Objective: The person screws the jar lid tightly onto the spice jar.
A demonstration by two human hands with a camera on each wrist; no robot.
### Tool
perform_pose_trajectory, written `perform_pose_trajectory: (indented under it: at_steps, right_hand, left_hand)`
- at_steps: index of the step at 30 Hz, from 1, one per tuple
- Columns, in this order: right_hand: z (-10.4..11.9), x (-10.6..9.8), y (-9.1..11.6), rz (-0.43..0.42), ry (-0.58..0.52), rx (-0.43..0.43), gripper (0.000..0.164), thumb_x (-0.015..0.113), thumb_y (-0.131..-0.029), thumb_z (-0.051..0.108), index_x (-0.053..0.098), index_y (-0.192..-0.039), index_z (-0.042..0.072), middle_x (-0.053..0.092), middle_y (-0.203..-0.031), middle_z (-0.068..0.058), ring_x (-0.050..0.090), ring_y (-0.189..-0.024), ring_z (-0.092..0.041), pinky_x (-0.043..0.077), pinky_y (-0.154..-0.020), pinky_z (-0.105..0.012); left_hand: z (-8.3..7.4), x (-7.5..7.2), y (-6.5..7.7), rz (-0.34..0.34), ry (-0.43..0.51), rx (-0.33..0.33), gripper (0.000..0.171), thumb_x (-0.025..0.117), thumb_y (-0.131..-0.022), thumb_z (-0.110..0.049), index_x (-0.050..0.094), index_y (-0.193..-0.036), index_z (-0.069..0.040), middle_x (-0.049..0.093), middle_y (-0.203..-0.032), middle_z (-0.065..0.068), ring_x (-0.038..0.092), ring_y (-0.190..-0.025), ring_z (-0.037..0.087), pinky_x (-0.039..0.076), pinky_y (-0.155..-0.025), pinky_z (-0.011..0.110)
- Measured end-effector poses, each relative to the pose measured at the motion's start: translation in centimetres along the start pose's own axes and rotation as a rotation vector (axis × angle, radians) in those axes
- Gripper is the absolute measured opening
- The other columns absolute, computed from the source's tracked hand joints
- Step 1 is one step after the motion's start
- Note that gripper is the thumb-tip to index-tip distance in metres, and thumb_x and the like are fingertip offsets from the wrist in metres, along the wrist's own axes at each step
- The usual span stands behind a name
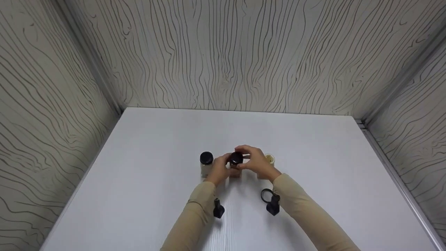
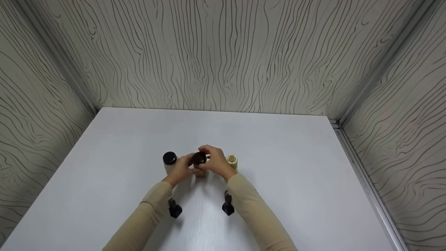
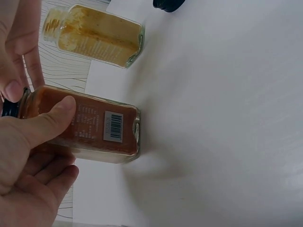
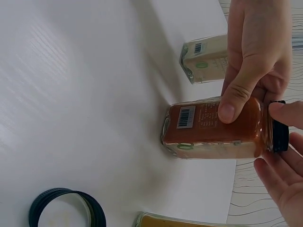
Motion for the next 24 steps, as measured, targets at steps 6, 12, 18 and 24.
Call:
perform_pose_trajectory:
  at_steps: [6,12,18,24]
  right_hand:
    - [0.05,-0.02,0.07,0.006,-0.004,-0.003,0.052,0.071,-0.079,-0.002,0.054,-0.128,-0.006,0.059,-0.13,-0.027,0.057,-0.122,-0.041,0.049,-0.105,-0.051]
    - [0.03,-0.01,0.07,-0.027,0.011,0.006,0.047,0.071,-0.08,-0.001,0.057,-0.125,-0.005,0.063,-0.125,-0.025,0.06,-0.119,-0.039,0.051,-0.104,-0.049]
    - [-0.11,0.02,0.08,-0.058,0.018,0.01,0.047,0.074,-0.079,0.001,0.058,-0.122,-0.006,0.065,-0.122,-0.025,0.061,-0.116,-0.038,0.053,-0.101,-0.048]
    - [-0.1,0.11,0.16,-0.022,-0.004,-0.001,0.052,0.074,-0.078,-0.001,0.055,-0.126,-0.007,0.06,-0.128,-0.026,0.058,-0.121,-0.04,0.05,-0.106,-0.049]
  left_hand:
    - [-0.06,-0.11,-0.05,0.004,0.014,-0.005,0.055,0.076,-0.076,0.001,0.057,-0.127,0.005,0.061,-0.132,0.022,0.056,-0.128,0.035,0.045,-0.112,0.046]
    - [-0.04,-0.09,-0.04,0.002,0.019,-0.022,0.054,0.077,-0.076,0.0,0.058,-0.127,0.004,0.061,-0.131,0.021,0.055,-0.128,0.035,0.045,-0.112,0.047]
    - [0.17,0.04,-0.05,-0.007,0.0,-0.019,0.055,0.079,-0.075,-0.002,0.059,-0.126,0.004,0.062,-0.13,0.021,0.057,-0.126,0.035,0.047,-0.109,0.046]
    - [0.2,0.03,-0.03,-0.012,-0.007,-0.023,0.055,0.079,-0.075,-0.004,0.059,-0.125,0.004,0.063,-0.129,0.021,0.058,-0.125,0.034,0.048,-0.108,0.046]
Point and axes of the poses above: each hand's wrist, its own y-axis away from the middle knuckle, its own x-axis out of the palm, z = x × y, the point moved 2 cm from there along -y, towards the middle knuckle
